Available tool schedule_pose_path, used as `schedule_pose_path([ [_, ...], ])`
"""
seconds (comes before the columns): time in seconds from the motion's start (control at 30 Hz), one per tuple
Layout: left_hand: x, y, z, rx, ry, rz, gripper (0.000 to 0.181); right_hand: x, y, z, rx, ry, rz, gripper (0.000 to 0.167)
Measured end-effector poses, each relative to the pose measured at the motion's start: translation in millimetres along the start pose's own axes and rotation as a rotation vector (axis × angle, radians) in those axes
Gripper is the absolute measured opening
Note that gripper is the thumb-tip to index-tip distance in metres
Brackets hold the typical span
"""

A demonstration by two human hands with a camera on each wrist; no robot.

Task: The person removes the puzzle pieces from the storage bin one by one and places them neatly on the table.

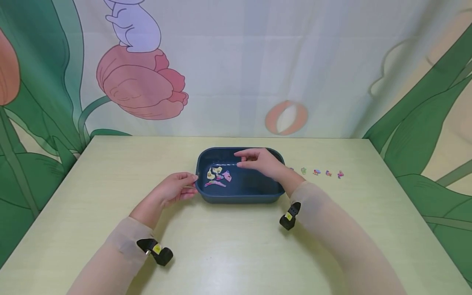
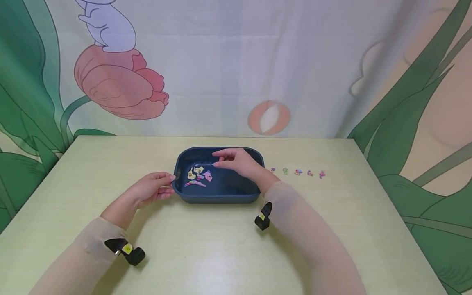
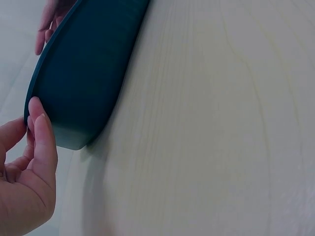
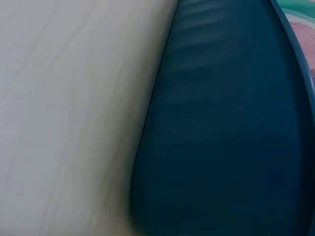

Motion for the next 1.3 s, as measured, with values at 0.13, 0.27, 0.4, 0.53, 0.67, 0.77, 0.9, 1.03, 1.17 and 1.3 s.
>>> schedule_pose_path([
  [0.13,-0.3,0.9,1.8,0.004,-0.007,0.002,0.032,5.6,-0.4,4.4,-0.012,-0.005,-0.002,0.043],
  [0.27,-0.6,1.5,3.2,0.009,-0.008,0.005,0.032,11.0,1.0,8.4,-0.033,-0.01,-0.004,0.043],
  [0.4,0.8,1.0,4.1,0.01,-0.006,0.001,0.032,15.9,6.8,13.2,-0.056,-0.015,0.01,0.042],
  [0.53,1.5,0.6,4.0,0.004,-0.004,0.003,0.033,19.8,15.5,17.9,-0.155,-0.04,0.039,0.04],
  [0.67,1.1,0.5,2.9,-0.008,-0.007,0.01,0.037,22.6,18.9,22.3,-0.222,-0.066,0.036,0.041],
  [0.77,0.8,0.5,2.4,-0.011,-0.013,0.011,0.039,24.7,21.1,26.1,-0.235,-0.099,0.043,0.043],
  [0.9,0.4,0.9,2.7,-0.018,-0.016,0.013,0.038,26.4,23.7,30.5,-0.302,-0.14,0.065,0.046],
  [1.03,-0.8,1.3,3.4,-0.024,-0.024,0.021,0.039,27.8,25.7,33.2,-0.384,-0.15,0.072,0.051],
  [1.17,-0.9,-0.2,2.3,-0.02,-0.023,0.02,0.038,30.2,28.2,36.1,-0.461,-0.161,0.042,0.054],
  [1.3,-0.1,-1.4,1.9,-0.025,-0.022,0.018,0.036,31.1,29.4,37.7,-0.487,-0.162,0.029,0.053],
])
Point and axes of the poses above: each hand's wrist, its own x-axis towards the middle knuckle, its own z-axis out of the palm, y = z × x, the point moved 2 cm from there along x, towards the middle knuckle, and after that the axes turned 1 degree about z, right-handed, at the moved point
